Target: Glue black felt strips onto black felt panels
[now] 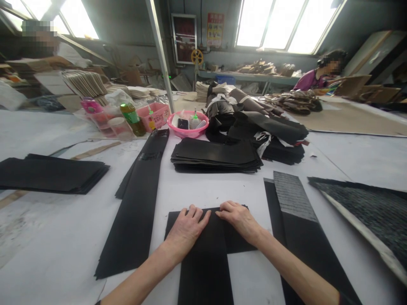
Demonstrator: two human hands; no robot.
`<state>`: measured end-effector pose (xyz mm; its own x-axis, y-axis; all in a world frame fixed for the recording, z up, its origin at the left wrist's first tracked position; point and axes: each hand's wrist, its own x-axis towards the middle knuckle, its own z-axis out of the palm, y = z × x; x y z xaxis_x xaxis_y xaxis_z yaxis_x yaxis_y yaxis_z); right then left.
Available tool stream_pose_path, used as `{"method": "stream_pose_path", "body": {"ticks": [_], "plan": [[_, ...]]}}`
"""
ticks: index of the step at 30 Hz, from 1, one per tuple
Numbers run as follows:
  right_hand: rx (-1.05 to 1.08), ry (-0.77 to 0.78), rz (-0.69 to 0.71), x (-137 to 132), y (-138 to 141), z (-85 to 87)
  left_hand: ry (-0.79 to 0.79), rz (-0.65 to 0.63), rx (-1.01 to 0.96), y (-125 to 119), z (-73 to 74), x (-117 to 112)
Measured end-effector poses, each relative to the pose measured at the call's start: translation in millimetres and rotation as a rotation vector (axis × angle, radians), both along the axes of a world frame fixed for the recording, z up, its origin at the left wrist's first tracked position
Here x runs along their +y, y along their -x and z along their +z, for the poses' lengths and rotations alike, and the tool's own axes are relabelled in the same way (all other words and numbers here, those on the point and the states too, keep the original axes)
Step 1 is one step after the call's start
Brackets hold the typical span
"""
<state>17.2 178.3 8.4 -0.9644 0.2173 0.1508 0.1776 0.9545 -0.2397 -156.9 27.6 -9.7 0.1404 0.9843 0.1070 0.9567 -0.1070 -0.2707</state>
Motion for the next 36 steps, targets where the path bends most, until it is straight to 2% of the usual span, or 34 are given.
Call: {"method": "stream_pose_path", "body": {"ticks": [7, 11, 14, 17, 20, 24, 30, 36], "plan": [[0.011, 0.018, -0.036, 1.2, -10.0, -4.4, 0.001, 0.014, -0.021, 1.8, -3.5, -1.3], [0.055, -0.014, -0.126, -0.8, -15.1, -2.4, -0.01, 0.017, -0.032, 2.8, -2.7, -2.5], [0.119, -0.01, -0.205, -11.5, -8.3, 1.2, -0.022, 0.013, -0.05, 2.6, -0.3, -2.4], [0.139, -0.009, -0.185, -26.8, 8.5, -1.8, -0.055, 0.003, -0.121, 4.7, 1.0, -2.9], [0.129, -0.046, -0.164, -36.8, 23.8, -12.4, -0.086, 0.004, -0.196, 11.5, -0.9, -5.8], [0.131, -0.074, -0.176, -40.1, 28.3, -22.0, -0.113, -0.002, -0.256, 23.7, -6.6, -12.3], [0.079, -0.152, -0.148, -43.0, 25.7, -16.1, -0.146, -0.036, -0.322, 34.5, -12.3, -15.1], [0.011, -0.187, -0.16, -46.1, 28.0, -13.6, -0.145, -0.066, -0.276, 36.6, -11.2, -16.6]]}}
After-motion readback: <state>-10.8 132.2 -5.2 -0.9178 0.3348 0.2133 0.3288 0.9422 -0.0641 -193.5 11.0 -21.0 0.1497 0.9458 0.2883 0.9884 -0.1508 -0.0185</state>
